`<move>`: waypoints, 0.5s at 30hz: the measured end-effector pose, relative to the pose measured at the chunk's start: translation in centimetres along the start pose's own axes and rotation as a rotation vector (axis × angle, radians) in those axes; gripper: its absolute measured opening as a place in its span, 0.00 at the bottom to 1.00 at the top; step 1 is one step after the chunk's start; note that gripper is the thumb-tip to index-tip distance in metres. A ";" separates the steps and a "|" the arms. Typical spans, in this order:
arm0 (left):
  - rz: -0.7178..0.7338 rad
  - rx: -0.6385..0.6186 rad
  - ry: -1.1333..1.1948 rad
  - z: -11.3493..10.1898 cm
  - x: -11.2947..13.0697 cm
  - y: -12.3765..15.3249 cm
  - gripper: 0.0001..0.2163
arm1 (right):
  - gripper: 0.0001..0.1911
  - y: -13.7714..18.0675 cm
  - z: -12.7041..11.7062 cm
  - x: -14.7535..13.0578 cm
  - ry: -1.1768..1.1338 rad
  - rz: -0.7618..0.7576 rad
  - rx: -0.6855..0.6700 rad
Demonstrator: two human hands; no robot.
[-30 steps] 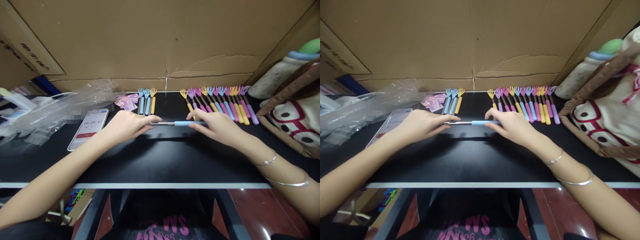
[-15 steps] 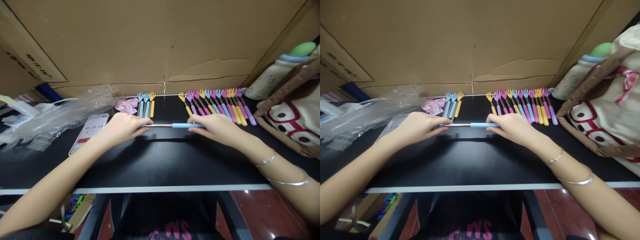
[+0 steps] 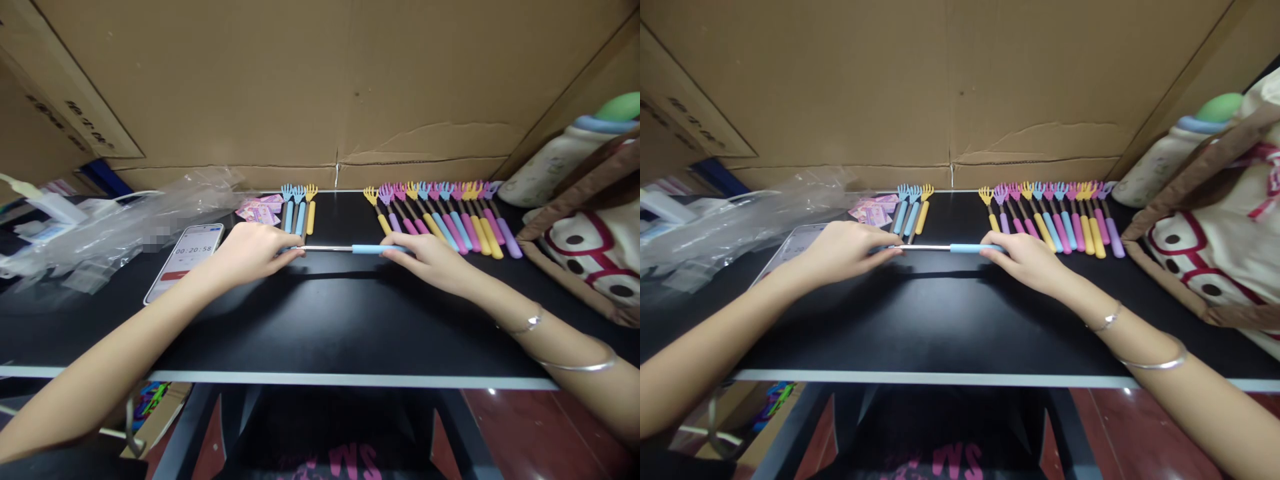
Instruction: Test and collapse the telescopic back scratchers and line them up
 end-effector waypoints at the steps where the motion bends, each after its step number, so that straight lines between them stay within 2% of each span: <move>1: -0.001 0.010 0.007 -0.1 0.1 0.0 0.18 | 0.16 0.0 -0.1 0.0 -0.046 0.000 0.001; 9: 0.047 0.111 0.008 -0.8 0.2 0.0 0.17 | 0.16 -0.1 -0.5 -0.3 -0.199 0.002 -0.026; 15: 0.065 0.175 -0.008 -1.5 0.5 0.3 0.18 | 0.19 0.1 0.3 -0.6 -0.358 0.037 -0.167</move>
Point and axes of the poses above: each hand's wrist, its own y-axis away from the middle knuckle, its own z-axis out of the palm, x = y × z, the point moved 10 cm from there along -y, towards the middle knuckle, and after that the axes turned 5 degrees about y, right-handed, at the moved point
